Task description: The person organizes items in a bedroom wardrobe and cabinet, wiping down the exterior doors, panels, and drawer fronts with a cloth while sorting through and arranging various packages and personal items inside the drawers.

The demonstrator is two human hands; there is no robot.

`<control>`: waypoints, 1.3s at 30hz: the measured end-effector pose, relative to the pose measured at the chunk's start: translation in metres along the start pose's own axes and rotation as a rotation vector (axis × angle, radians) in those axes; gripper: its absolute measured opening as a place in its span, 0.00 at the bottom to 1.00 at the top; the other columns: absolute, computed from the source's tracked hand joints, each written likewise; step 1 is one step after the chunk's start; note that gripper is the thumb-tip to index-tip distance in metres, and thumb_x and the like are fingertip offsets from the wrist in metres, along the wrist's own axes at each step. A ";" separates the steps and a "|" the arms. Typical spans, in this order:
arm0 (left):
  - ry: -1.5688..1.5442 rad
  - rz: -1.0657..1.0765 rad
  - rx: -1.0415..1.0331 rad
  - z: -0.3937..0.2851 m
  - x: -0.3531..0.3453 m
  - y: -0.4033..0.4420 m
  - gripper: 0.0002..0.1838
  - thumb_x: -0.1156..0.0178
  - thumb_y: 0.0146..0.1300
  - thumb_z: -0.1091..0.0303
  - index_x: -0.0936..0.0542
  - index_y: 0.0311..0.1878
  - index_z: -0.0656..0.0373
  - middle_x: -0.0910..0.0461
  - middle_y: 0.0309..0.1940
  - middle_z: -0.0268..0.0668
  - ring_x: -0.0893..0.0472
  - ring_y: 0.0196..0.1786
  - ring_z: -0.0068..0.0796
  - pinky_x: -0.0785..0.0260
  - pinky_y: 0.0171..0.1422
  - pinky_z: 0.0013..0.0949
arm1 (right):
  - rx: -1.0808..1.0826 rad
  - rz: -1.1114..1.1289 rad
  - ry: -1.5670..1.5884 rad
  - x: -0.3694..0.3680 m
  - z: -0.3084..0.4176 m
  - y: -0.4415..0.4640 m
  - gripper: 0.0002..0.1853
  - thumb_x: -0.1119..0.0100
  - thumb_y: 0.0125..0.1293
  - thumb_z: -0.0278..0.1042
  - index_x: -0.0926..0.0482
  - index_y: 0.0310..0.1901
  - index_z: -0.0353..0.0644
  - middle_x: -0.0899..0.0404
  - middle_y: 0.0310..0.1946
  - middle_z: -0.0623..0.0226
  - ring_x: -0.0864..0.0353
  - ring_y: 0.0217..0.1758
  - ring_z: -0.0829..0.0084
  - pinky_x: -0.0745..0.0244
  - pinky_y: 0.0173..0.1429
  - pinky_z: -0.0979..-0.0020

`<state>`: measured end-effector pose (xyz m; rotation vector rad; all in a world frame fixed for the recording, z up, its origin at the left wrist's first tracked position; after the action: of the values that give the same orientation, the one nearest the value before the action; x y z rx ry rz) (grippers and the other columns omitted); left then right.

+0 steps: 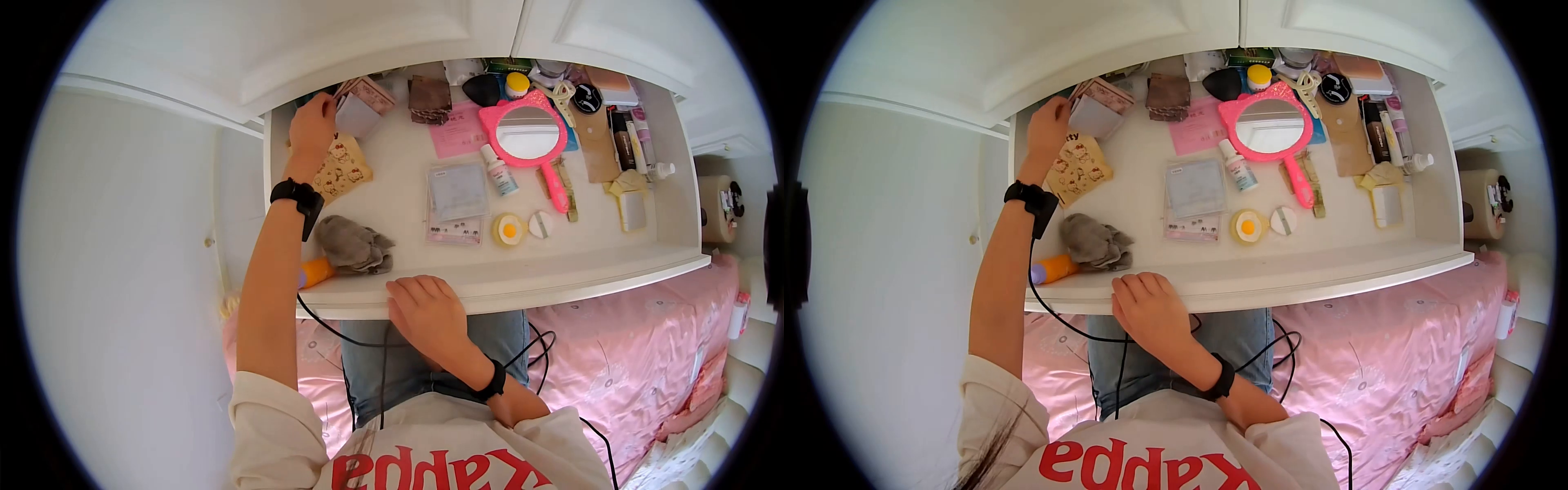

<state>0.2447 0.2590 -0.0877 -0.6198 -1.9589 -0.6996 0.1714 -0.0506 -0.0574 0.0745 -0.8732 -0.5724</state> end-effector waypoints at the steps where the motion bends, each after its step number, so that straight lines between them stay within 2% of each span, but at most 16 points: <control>1: -0.048 0.019 -0.004 0.001 0.001 -0.002 0.11 0.50 0.61 0.62 0.24 0.38 0.58 0.21 0.30 0.44 0.23 0.35 0.47 0.31 0.37 0.42 | 0.005 -0.004 -0.004 0.000 0.001 0.000 0.12 0.42 0.49 0.30 0.24 0.38 0.42 0.24 0.35 0.69 0.26 0.40 0.70 0.31 0.48 0.70; 2: -0.095 0.037 -0.007 0.003 0.003 -0.004 0.11 0.49 0.60 0.62 0.24 0.39 0.58 0.21 0.30 0.44 0.23 0.35 0.46 0.31 0.37 0.41 | 0.012 -0.008 -0.006 0.000 0.001 0.000 0.12 0.42 0.49 0.30 0.24 0.38 0.42 0.24 0.35 0.69 0.26 0.40 0.70 0.31 0.48 0.69; 5: -0.308 0.159 0.031 0.018 -0.007 -0.009 0.11 0.48 0.61 0.62 0.24 0.39 0.60 0.21 0.28 0.41 0.21 0.32 0.36 0.30 0.35 0.35 | 0.039 -0.033 -0.001 0.002 0.004 0.000 0.10 0.43 0.51 0.30 0.25 0.36 0.40 0.25 0.34 0.67 0.27 0.39 0.69 0.31 0.48 0.69; 9: -0.579 0.395 0.210 0.008 -0.009 -0.033 0.10 0.50 0.64 0.64 0.25 0.40 0.60 0.22 0.31 0.33 0.22 0.35 0.22 0.27 0.38 0.25 | 0.057 -0.061 0.010 0.007 0.006 -0.002 0.10 0.44 0.52 0.30 0.26 0.37 0.39 0.25 0.34 0.66 0.27 0.38 0.68 0.32 0.48 0.69; 11: -0.673 0.479 0.220 0.001 -0.010 -0.043 0.10 0.52 0.66 0.65 0.25 0.40 0.59 0.23 0.34 0.29 0.24 0.36 0.18 0.26 0.40 0.23 | 0.031 -0.048 0.054 0.009 0.003 -0.002 0.12 0.44 0.51 0.30 0.26 0.40 0.39 0.26 0.38 0.65 0.27 0.42 0.66 0.33 0.51 0.67; 15: -0.739 0.710 0.202 -0.018 -0.013 -0.065 0.10 0.53 0.67 0.66 0.26 0.43 0.59 0.24 0.39 0.30 0.23 0.40 0.21 0.26 0.46 0.25 | -0.032 -0.142 0.111 0.033 -0.002 0.002 0.22 0.42 0.51 0.30 0.31 0.50 0.38 0.30 0.48 0.60 0.32 0.52 0.59 0.37 0.58 0.60; 18: -0.812 0.811 0.171 -0.045 -0.011 -0.082 0.10 0.53 0.67 0.66 0.26 0.44 0.60 0.24 0.39 0.31 0.23 0.41 0.22 0.26 0.47 0.26 | -0.099 -0.236 -0.011 0.052 -0.012 0.004 0.30 0.40 0.50 0.29 0.36 0.57 0.38 0.34 0.53 0.57 0.37 0.57 0.54 0.43 0.62 0.55; 21: -0.869 0.923 0.134 -0.069 -0.008 -0.099 0.10 0.53 0.67 0.67 0.26 0.44 0.62 0.24 0.37 0.32 0.22 0.41 0.23 0.25 0.47 0.26 | -0.165 -0.356 -0.125 0.081 -0.025 0.010 0.34 0.39 0.49 0.29 0.39 0.60 0.39 0.35 0.53 0.56 0.38 0.58 0.55 0.46 0.64 0.54; 23: -0.913 0.990 0.123 -0.078 -0.004 -0.110 0.10 0.53 0.67 0.67 0.26 0.44 0.62 0.24 0.37 0.32 0.22 0.41 0.23 0.26 0.47 0.26 | -0.118 -0.362 -0.128 0.093 -0.017 0.017 0.32 0.39 0.48 0.28 0.37 0.58 0.39 0.33 0.51 0.57 0.36 0.57 0.57 0.45 0.64 0.56; 27: -0.994 0.998 0.088 -0.097 0.024 -0.127 0.10 0.52 0.67 0.66 0.26 0.45 0.61 0.24 0.38 0.30 0.24 0.42 0.20 0.27 0.50 0.27 | -0.059 -0.281 -0.113 0.084 -0.014 0.027 0.22 0.40 0.46 0.24 0.29 0.47 0.40 0.29 0.40 0.61 0.32 0.49 0.60 0.42 0.61 0.58; 30: -0.988 0.994 0.059 -0.102 0.044 -0.145 0.11 0.51 0.67 0.64 0.25 0.45 0.58 0.24 0.38 0.28 0.25 0.43 0.17 0.28 0.49 0.25 | 0.003 -0.352 -0.005 0.084 -0.004 0.025 0.13 0.42 0.44 0.21 0.28 0.35 0.41 0.29 0.32 0.64 0.30 0.42 0.60 0.39 0.57 0.60; 32: -0.995 1.005 0.065 -0.099 0.056 -0.159 0.11 0.51 0.67 0.63 0.25 0.46 0.57 0.24 0.38 0.26 0.26 0.43 0.14 0.30 0.47 0.22 | 0.078 -0.424 -0.012 0.092 0.011 0.021 0.12 0.43 0.44 0.20 0.29 0.32 0.41 0.29 0.31 0.64 0.30 0.41 0.60 0.38 0.55 0.61; 35: -0.866 0.885 0.166 -0.090 0.076 -0.185 0.11 0.51 0.67 0.63 0.25 0.46 0.56 0.25 0.36 0.26 0.28 0.40 0.12 0.33 0.41 0.17 | 0.145 -0.437 0.020 0.094 0.028 0.015 0.11 0.44 0.43 0.18 0.30 0.31 0.41 0.29 0.31 0.64 0.30 0.41 0.59 0.38 0.54 0.60; 38: -0.760 0.809 -0.031 -0.082 0.067 -0.202 0.12 0.52 0.67 0.66 0.26 0.49 0.60 0.24 0.39 0.27 0.28 0.40 0.14 0.32 0.44 0.22 | 0.158 -0.376 0.114 0.078 0.031 0.009 0.12 0.44 0.43 0.18 0.30 0.31 0.40 0.28 0.36 0.63 0.30 0.44 0.58 0.37 0.55 0.59; 39: -0.733 0.764 0.048 -0.071 0.062 -0.206 0.12 0.52 0.67 0.65 0.26 0.48 0.61 0.24 0.35 0.27 0.29 0.38 0.13 0.33 0.42 0.21 | 0.158 -0.354 0.154 0.072 0.031 0.007 0.12 0.44 0.43 0.18 0.30 0.31 0.40 0.28 0.38 0.62 0.30 0.46 0.58 0.37 0.55 0.59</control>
<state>0.1221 0.0723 -0.0488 -1.6419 -2.1049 0.0843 0.1880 -0.0757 0.0155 0.4178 -0.7577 -0.8156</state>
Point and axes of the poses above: each hand's wrist, its own y-axis towards the middle knuckle, its own x-axis out of the back of the hand, z = x × y, the point moved 10 cm from there along y, towards the middle knuckle
